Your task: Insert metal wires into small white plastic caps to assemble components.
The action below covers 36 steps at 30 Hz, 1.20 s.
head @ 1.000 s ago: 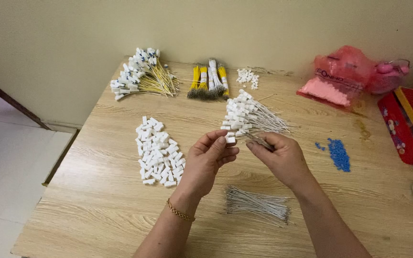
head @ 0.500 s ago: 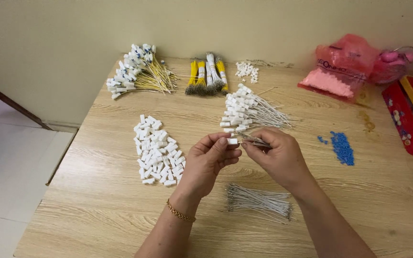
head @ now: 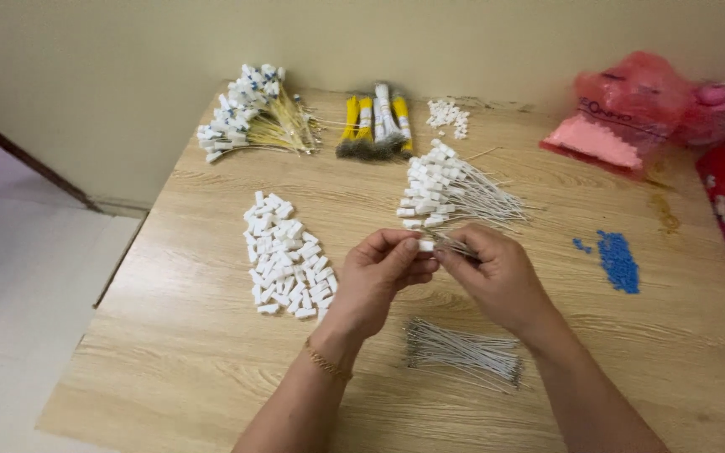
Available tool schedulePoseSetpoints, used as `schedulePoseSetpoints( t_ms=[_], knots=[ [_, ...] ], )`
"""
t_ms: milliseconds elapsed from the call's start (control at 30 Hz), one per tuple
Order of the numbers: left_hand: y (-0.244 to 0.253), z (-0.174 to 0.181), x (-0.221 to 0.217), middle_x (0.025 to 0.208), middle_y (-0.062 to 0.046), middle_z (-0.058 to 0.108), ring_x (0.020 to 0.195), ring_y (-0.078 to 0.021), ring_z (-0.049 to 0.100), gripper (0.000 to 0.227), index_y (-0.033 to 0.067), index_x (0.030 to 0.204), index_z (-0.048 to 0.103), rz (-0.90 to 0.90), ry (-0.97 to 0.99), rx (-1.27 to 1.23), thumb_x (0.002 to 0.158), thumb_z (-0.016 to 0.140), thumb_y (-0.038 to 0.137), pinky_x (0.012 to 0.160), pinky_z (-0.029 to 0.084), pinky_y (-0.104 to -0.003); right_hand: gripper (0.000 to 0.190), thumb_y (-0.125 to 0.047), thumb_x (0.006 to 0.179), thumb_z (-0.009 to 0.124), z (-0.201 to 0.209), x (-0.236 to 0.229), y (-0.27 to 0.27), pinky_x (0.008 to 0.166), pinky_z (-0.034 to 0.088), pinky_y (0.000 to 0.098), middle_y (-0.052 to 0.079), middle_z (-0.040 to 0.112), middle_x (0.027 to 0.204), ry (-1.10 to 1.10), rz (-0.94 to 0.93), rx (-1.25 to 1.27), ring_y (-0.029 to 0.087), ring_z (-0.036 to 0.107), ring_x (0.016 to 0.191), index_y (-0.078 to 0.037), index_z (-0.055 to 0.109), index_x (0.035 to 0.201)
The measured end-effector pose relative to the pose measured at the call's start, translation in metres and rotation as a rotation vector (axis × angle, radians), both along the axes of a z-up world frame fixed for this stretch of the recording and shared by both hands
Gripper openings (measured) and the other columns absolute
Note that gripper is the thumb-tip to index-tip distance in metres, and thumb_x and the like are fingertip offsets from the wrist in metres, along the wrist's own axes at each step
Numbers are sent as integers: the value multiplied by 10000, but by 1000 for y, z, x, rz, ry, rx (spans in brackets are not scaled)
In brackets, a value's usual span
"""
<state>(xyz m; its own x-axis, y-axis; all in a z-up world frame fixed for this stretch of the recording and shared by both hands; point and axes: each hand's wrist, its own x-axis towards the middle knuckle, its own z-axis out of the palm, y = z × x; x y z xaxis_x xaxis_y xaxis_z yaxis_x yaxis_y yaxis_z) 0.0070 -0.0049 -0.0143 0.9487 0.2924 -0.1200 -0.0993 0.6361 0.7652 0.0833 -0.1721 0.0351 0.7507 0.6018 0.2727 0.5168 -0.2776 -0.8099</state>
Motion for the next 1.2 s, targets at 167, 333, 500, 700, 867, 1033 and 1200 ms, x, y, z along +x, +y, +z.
schedulePoseSetpoints(
  t_ms=[167, 333, 500, 700, 867, 1033, 1200],
  knots=[
    [-5, -12, 6, 940, -178, 751, 812, -272, 775, 171, 3, 1130, 654, -1, 2, -6, 976, 692, 65, 723, 667, -360, 20, -85, 884, 742, -12, 13, -8, 684, 514, 395, 146, 667, 703, -33, 13, -74, 261, 659, 688, -74, 740, 867],
    [26, -22, 14, 1009, -166, 729, 846, -233, 748, 281, -17, 1174, 666, -76, 56, 319, 945, 753, 122, 710, 641, -308, 92, -134, 937, 719, -26, 22, -4, 749, 529, 428, 190, 728, 796, 35, -24, -183, 291, 698, 773, -57, 767, 951],
    [105, -54, 17, 876, -16, 702, 843, -266, 722, 263, 311, 1067, 783, 274, 431, 2057, 812, 803, 372, 721, 576, -415, 239, -55, 980, 547, -32, 41, 0, 892, 531, 548, 288, 695, 1050, -88, 3, -366, 485, 666, 1012, 31, 715, 1126],
    [128, -49, -3, 908, 15, 696, 958, -273, 662, 84, 425, 842, 800, 134, 658, 2153, 834, 729, 470, 829, 514, -425, 232, -247, 1094, 584, -30, 49, -7, 851, 531, 489, 198, 696, 909, -114, -135, -233, 395, 698, 922, -82, 740, 1140],
    [125, -47, -6, 876, -2, 685, 926, -261, 659, 106, 374, 861, 814, 191, 624, 2208, 840, 726, 429, 813, 511, -416, 178, -233, 1097, 564, -3, 29, -10, 756, 508, 496, 172, 650, 755, -91, -203, -195, 353, 650, 755, -108, 636, 1200],
    [117, -33, -15, 892, -35, 707, 928, -270, 675, 117, 307, 883, 824, 274, 532, 2198, 850, 722, 354, 802, 528, -414, 167, -258, 1095, 551, -9, 23, -18, 701, 506, 430, 115, 598, 699, 55, -131, -142, 257, 575, 665, -103, 607, 1122],
    [118, -18, -37, 920, -40, 716, 928, -300, 708, 140, 306, 985, 810, 118, 443, 1998, 851, 774, 327, 787, 558, -452, 124, -54, 953, 708, -17, 14, -25, 678, 473, 302, 41, 547, 738, 181, -88, 79, 135, 509, 727, -28, 656, 1062]
  ],
)
